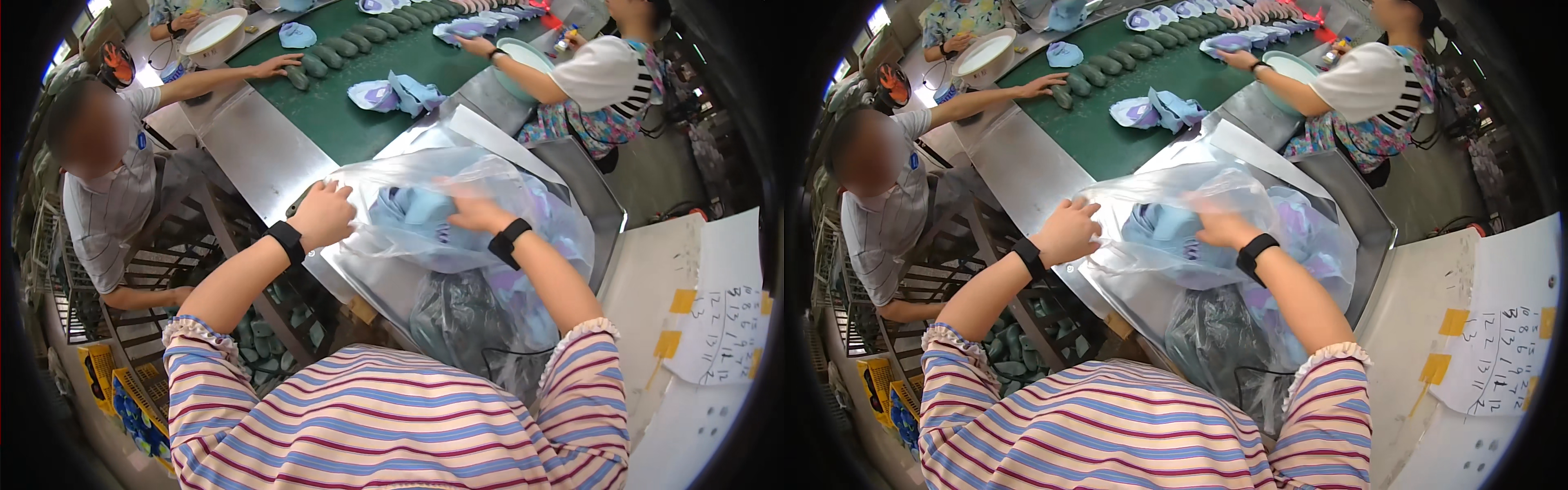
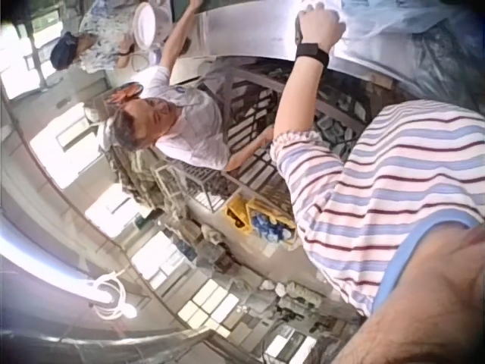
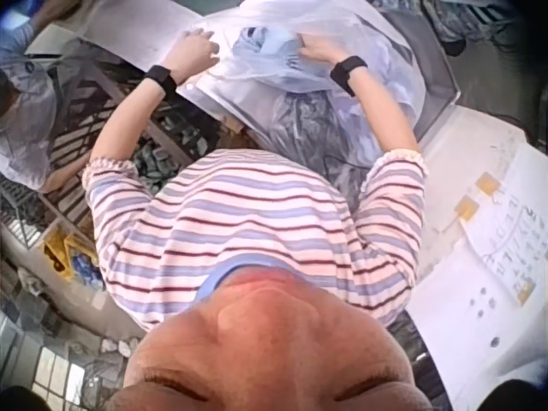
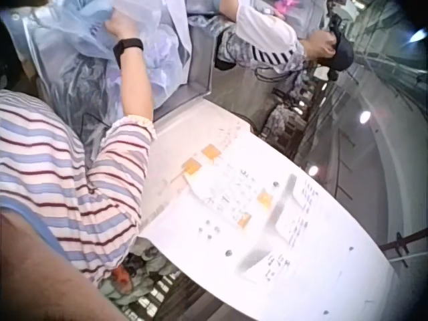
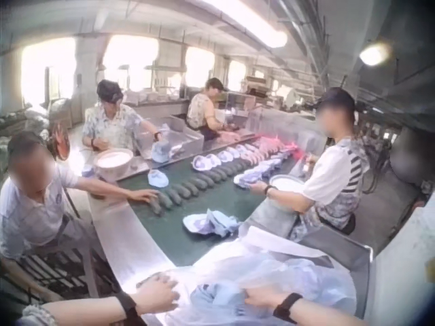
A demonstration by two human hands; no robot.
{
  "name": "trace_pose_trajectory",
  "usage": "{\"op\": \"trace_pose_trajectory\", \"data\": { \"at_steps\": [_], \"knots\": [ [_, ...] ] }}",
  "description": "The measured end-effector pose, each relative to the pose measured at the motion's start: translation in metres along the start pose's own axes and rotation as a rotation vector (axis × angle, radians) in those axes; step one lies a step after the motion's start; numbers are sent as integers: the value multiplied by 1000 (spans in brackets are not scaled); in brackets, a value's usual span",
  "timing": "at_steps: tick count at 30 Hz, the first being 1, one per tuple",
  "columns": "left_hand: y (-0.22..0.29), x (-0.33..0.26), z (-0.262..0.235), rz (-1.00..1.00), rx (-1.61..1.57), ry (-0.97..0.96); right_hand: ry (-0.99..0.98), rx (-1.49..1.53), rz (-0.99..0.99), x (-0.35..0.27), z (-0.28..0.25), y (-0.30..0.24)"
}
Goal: The person packs light blue and purple slippers into clear plastic bags at a factory workstation. They repeatedly pick up pairs of slippers, fold them, and place them into bags, then set the filled bags aside on the table.
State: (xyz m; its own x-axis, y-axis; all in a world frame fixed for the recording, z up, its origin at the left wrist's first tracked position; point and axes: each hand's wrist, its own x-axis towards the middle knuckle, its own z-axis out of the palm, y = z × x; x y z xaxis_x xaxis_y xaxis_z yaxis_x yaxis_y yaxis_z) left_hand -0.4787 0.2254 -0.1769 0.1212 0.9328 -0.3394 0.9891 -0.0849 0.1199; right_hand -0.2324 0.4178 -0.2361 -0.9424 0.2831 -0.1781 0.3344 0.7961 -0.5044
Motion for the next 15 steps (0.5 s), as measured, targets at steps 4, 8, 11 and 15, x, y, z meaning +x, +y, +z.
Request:
{"op": "trace_pose_trajectory", "data": {
  "at_steps": [4,8,11,15],
  "knots": [
    [18,42,38,142,-529,394,-8,-31,149,17,18,-29],
    [12,57,53,38,-624,134,17,17,200,8,-1,-56],
    [-12,51,61,168,-624,39,192,177,39,-19,-46,-51],
    [16,36,14,147,-460,-19,316,933,121,-48,-100,-28]
  ]
}}
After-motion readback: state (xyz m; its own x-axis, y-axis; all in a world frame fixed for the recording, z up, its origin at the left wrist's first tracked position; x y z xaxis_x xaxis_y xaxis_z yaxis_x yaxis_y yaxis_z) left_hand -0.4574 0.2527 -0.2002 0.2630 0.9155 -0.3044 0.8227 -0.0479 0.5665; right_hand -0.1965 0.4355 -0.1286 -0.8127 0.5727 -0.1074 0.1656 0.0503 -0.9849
